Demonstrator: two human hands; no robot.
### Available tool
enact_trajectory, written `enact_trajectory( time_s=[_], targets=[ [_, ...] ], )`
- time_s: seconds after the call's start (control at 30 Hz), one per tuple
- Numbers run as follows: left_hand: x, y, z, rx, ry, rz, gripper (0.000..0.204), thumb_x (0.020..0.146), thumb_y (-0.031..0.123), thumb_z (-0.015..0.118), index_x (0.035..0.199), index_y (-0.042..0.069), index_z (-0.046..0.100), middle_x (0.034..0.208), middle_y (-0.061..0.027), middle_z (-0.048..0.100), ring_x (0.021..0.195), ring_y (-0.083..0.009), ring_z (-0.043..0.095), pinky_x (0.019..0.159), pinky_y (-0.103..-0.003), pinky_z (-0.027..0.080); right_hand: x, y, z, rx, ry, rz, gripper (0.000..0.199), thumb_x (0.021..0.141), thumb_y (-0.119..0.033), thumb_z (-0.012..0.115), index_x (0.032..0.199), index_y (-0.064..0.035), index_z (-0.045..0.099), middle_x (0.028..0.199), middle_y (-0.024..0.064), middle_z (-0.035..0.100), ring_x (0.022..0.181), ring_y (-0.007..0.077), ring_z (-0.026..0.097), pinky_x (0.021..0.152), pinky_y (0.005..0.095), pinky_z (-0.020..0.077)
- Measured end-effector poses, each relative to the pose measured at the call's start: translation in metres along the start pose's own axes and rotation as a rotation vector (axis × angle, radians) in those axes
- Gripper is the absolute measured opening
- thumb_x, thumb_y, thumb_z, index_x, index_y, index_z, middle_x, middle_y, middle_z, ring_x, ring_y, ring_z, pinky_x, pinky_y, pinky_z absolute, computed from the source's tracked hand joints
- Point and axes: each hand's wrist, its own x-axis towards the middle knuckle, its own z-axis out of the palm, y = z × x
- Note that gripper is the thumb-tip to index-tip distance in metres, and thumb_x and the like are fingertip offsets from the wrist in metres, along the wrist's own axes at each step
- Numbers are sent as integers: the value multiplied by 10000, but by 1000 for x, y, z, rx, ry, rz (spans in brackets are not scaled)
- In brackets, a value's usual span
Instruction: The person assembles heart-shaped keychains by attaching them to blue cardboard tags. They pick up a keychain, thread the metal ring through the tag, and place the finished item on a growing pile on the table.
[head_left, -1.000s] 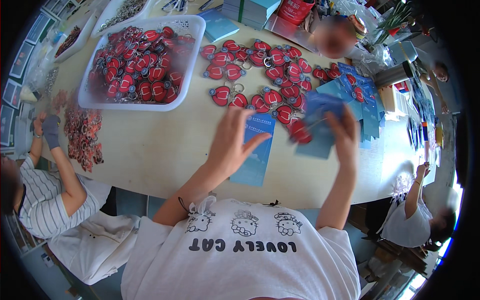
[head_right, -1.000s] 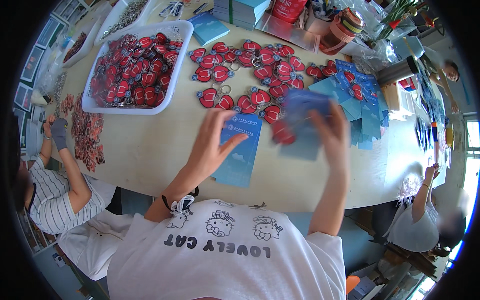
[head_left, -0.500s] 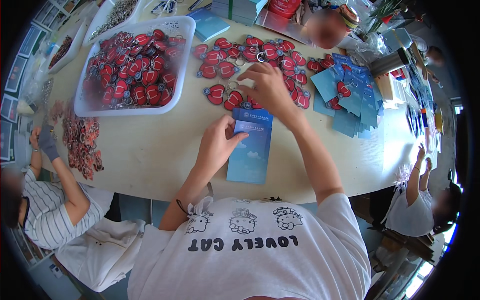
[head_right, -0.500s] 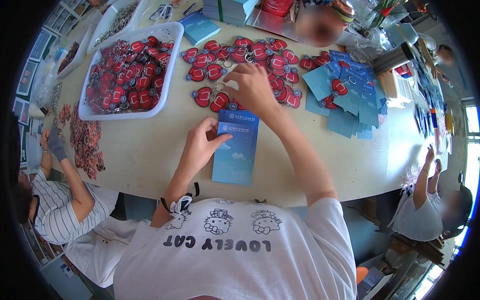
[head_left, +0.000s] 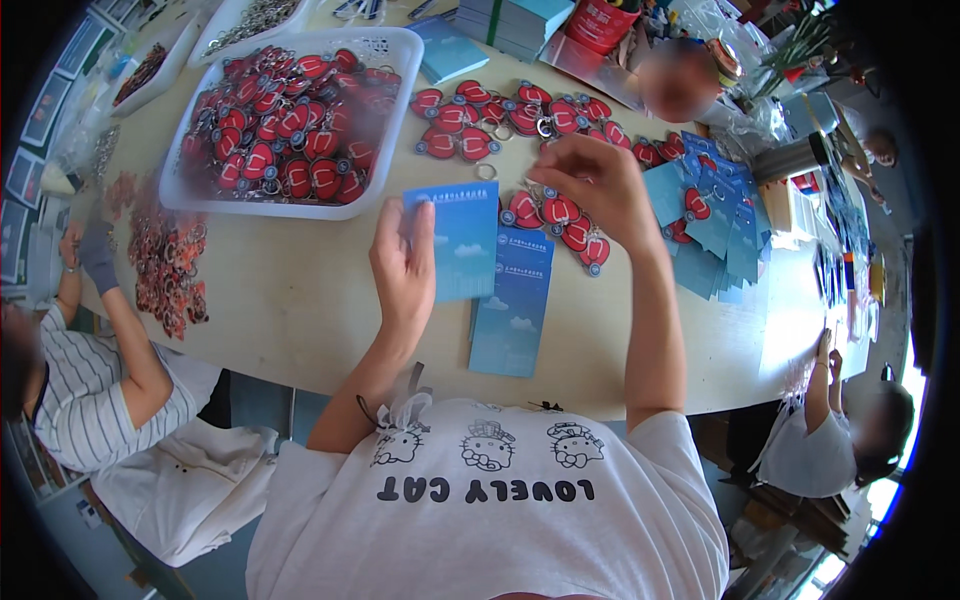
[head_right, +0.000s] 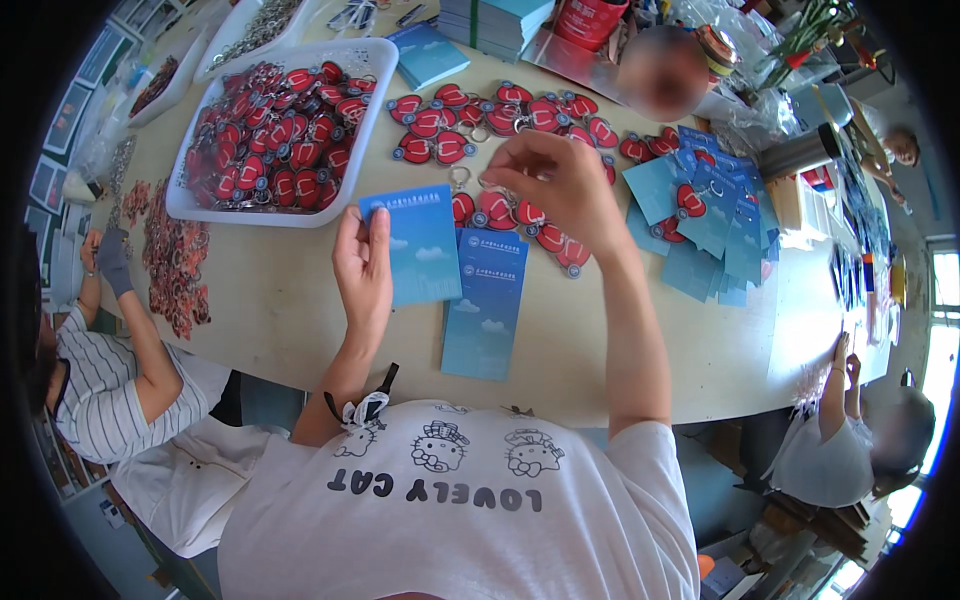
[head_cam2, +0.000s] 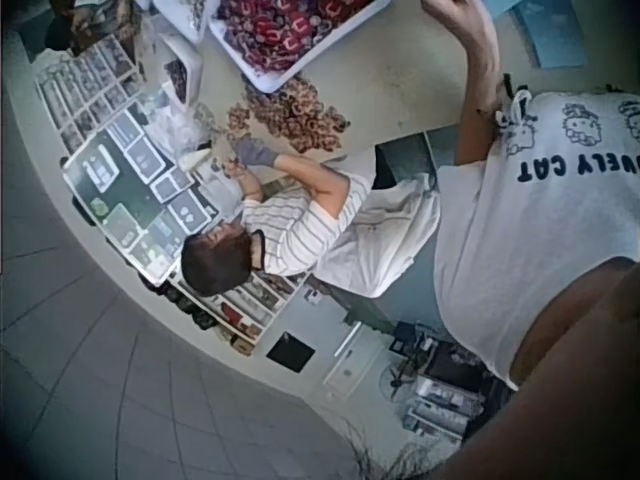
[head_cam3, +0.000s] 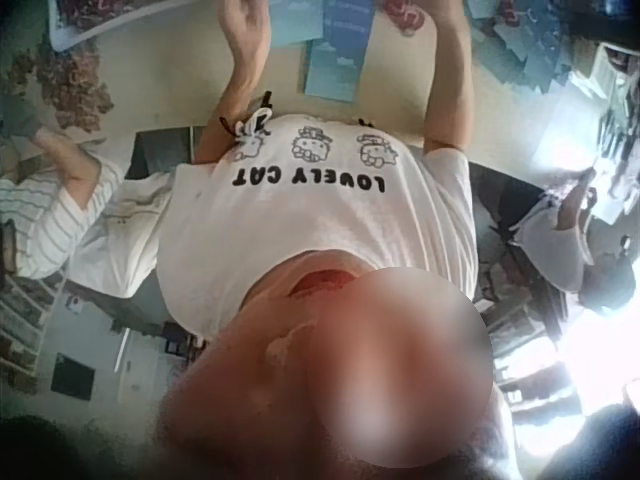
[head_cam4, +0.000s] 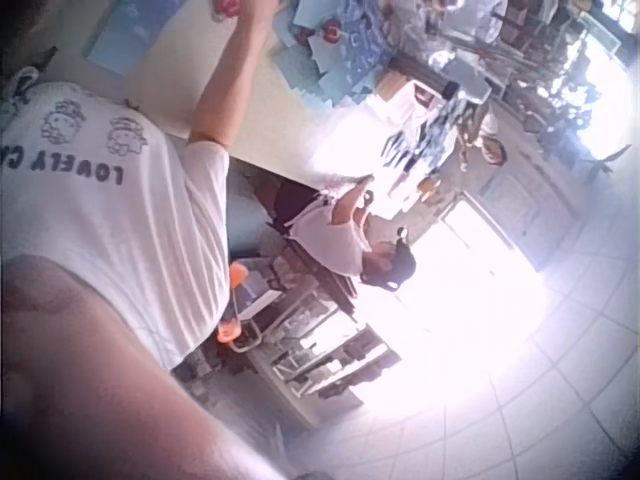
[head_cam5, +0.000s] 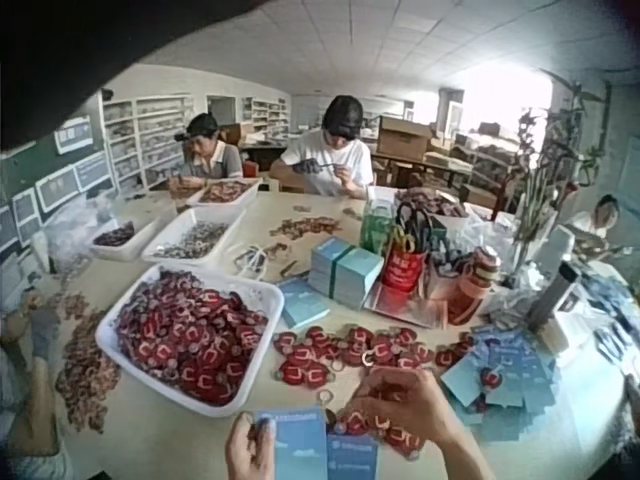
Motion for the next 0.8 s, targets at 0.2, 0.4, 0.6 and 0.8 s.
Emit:
enact_trajectory(
  time_s=[0.2,0.4,0.6,0.8],
  targets=[
    [15,15,30,-52,6,136,117,982,110,502,965,3,547,839,12,556,745,-15,484,656,-169,391,-24,-36,12,271,71,50,100,789,-73,740,833,-25,664,767,5,661,631,48,582,589,208,471],
    [1,39,52,-393,-156,-67,159,905,60,620,1031,-31,586,933,-34,613,878,-61,561,786,-224,469,-29,-25,32,0,431,-146,143,709,-100,804,778,-57,687,870,0,513,940,125,452,737,271,412],
    [0,47,52,-511,-216,-188,215,893,76,640,1075,-33,607,981,-39,625,914,-77,570,816,-229,461,-37,-36,31,564,341,-68,306,767,-56,766,1000,-52,567,980,16,518,971,109,509,792,261,460],
    [-5,61,52,-428,-250,-144,238,965,144,536,1147,-9,544,993,-28,600,879,-56,534,759,-203,437,-42,-47,31,796,280,-20,375,828,-13,695,1113,-54,455,1079,51,528,1019,100,539,827,254,479]
  ],
)
